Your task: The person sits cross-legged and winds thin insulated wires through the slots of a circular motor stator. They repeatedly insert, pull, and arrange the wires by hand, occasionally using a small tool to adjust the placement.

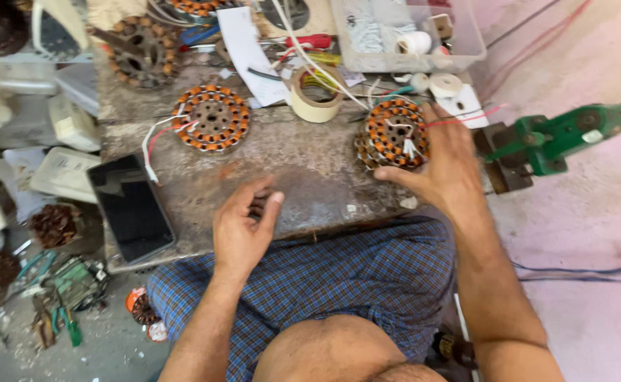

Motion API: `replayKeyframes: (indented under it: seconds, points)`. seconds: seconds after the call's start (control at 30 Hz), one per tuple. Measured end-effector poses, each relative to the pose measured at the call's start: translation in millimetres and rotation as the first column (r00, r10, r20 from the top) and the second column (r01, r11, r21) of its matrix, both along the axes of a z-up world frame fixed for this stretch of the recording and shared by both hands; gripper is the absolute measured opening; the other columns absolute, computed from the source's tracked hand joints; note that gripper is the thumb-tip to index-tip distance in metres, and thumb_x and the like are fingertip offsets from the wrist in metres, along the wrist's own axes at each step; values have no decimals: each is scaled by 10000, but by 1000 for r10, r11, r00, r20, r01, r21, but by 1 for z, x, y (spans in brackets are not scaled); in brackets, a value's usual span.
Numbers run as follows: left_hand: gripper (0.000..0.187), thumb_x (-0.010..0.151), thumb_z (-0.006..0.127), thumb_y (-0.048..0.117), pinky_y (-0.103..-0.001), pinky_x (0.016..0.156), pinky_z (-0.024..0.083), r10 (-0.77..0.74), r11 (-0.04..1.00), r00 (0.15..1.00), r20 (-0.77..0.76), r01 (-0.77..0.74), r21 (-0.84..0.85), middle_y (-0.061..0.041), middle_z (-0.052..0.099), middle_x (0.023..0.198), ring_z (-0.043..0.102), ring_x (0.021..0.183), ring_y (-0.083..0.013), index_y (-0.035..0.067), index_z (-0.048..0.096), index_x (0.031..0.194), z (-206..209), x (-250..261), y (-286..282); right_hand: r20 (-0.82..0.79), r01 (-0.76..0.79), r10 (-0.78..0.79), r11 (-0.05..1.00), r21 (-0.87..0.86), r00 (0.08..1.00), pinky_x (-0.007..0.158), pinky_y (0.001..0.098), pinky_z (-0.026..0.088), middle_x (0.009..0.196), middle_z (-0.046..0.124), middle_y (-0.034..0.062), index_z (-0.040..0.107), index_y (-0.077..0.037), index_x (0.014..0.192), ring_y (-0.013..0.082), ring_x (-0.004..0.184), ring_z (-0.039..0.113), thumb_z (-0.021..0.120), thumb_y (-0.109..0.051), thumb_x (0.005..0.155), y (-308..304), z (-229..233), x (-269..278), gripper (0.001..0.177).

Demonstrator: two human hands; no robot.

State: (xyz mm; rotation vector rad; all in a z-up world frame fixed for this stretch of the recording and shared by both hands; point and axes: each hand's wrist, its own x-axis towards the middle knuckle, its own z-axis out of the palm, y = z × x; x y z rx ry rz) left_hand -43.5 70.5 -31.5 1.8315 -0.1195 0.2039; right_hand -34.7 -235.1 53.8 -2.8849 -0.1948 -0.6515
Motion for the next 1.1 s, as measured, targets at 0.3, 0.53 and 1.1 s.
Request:
replayKeyframes:
  seconds: [0.3,0.53,1.1]
  points:
    - [182,921,753,169,-324,706,588,-20,996,974,225,-1,92,-76,743,987,723,827,-221,85,744,1083,-1,-1,3,7,-337,344,917,214,939,999,452,503,1201,714,153,697,-44,1254,335,1148,625,862,-399,816,100,3,0,587]
    - [128,923,743,157,-402,805,567,-50,964,912,406,-63,259,-74,696,926,672,878,-287,80,740,1026,-3,-12,-1,-262,-569,564,820,61,783,1105,539,381,1493,443,312,343,-17,1562,485,1363,429,867,-669,676,203,-27,139,1219]
    - [221,903,754,185,-403,833,560,-100,943,911,400,-42,331,-76,674,950,656,922,-281,59,733,1084,0,-9,0,-124,-601,726,641,477,677,1256,436,365,1558,533,217,392,-55,1587,342,1475,509,996,-422,620,161,20,126,1198]
